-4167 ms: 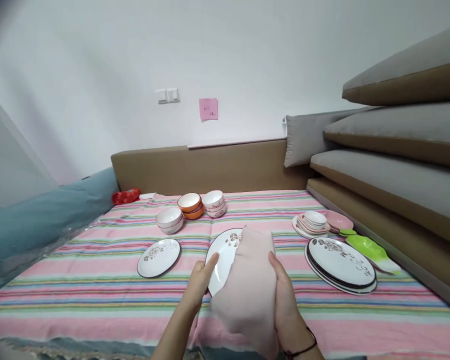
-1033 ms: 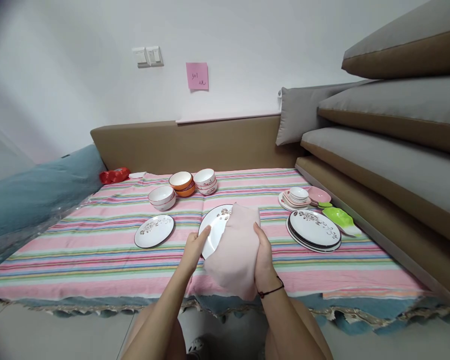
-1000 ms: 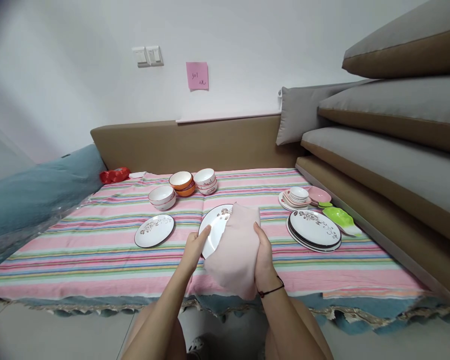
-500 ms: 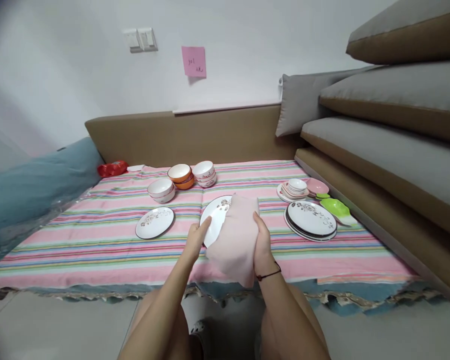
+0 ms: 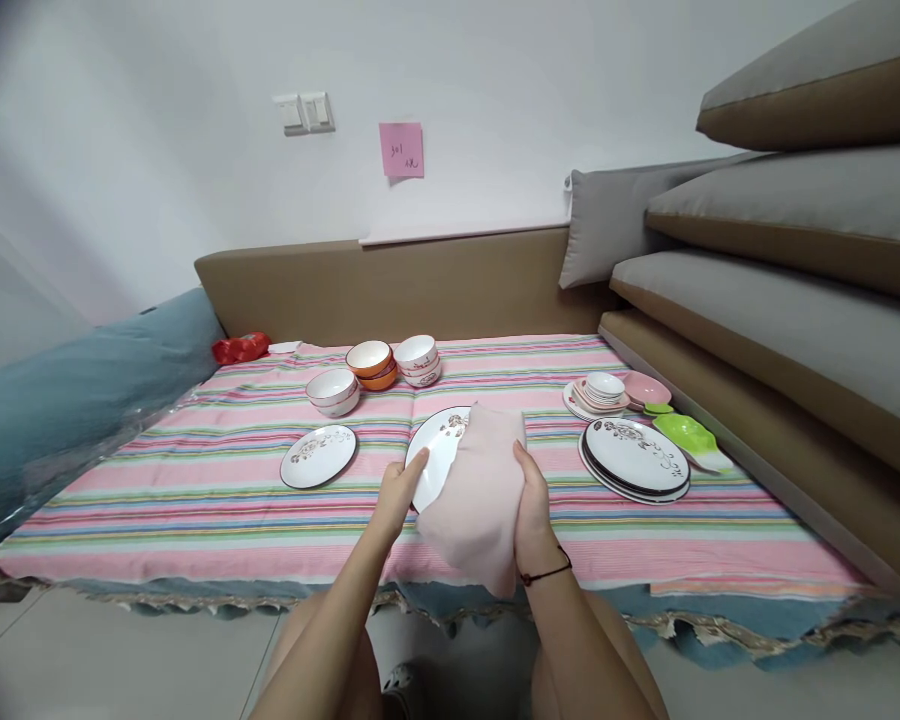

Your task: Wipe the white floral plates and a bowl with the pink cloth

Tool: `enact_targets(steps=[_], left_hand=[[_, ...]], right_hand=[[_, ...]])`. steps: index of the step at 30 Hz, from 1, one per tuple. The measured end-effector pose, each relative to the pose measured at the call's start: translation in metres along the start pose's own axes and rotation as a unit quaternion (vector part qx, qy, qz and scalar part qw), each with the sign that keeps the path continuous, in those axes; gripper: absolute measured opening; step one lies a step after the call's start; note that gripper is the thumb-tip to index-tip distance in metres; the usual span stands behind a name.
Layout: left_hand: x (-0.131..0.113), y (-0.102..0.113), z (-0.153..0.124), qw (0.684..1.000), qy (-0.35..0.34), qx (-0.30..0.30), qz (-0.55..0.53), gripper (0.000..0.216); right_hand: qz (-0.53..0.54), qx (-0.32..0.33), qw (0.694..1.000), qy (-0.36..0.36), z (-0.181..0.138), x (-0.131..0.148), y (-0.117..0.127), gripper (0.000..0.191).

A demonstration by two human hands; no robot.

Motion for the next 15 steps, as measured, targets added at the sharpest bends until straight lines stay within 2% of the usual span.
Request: enact_targets(steps=[9, 13, 15], left_hand=[[-0.004, -0.001, 0.002, 0.999, -0.030, -0.011, -0.010, 0.049], [-0.004, -0.002, -0.001, 0.999, -0.037, -0.023, -0.011, 0.052], [-0.009, 0.000, -0.001, 0.998, -0.056, -0.016, 0.015, 0.051]], right_hand=[[-0.027, 0.021, 0.999, 0.023, -0.003, 0.003, -0.004, 0.043], [-0.102, -0.018, 0.995, -0.007, 0.003, 0.005, 0.007, 0.044], [-0.146, -0.022, 0.989, 0.025, 0.006, 0.012, 0.008, 0.047]])
Point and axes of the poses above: each hand's wrist, its own z-axis towards the middle knuckle, its own y-axis out of the back of the hand, x = y × z, the point moved 8 cm from there along z, towards the middle knuckle, and after that the axes turned 14 degrees about -y, right-handed, at the moved point
